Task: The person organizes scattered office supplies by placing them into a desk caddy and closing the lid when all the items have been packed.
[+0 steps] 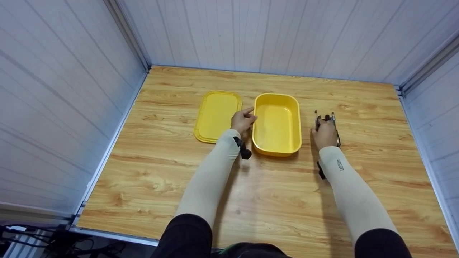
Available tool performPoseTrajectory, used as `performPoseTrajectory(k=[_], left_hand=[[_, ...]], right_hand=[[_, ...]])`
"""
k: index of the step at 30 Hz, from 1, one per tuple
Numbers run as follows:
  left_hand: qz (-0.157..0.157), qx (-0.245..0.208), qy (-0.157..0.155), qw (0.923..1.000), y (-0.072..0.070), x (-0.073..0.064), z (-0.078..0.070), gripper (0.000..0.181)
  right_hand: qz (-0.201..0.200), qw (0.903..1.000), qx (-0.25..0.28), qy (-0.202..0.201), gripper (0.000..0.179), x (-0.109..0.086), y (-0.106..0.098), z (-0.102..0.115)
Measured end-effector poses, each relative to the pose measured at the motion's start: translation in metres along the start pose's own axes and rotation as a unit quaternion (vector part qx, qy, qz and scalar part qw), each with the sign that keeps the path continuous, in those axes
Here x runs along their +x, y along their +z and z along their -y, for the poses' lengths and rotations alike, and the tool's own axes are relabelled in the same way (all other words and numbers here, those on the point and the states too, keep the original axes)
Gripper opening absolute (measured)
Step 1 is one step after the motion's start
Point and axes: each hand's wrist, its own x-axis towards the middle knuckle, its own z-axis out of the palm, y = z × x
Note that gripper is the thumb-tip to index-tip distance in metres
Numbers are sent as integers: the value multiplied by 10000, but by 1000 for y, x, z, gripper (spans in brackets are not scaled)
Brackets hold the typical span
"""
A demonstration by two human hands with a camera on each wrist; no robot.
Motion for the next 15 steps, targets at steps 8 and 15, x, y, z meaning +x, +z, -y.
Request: performPoseTrajectory(k=[8,15], left_hand=[[16,-183,-57,9998,0,-2,1,45],[-80,-364,-54,9993,0,-2,0,44]], right_hand=[[155,9994,-311,-59,40,0,2,1],[299,9987,-415,-9,35,0,2,4]])
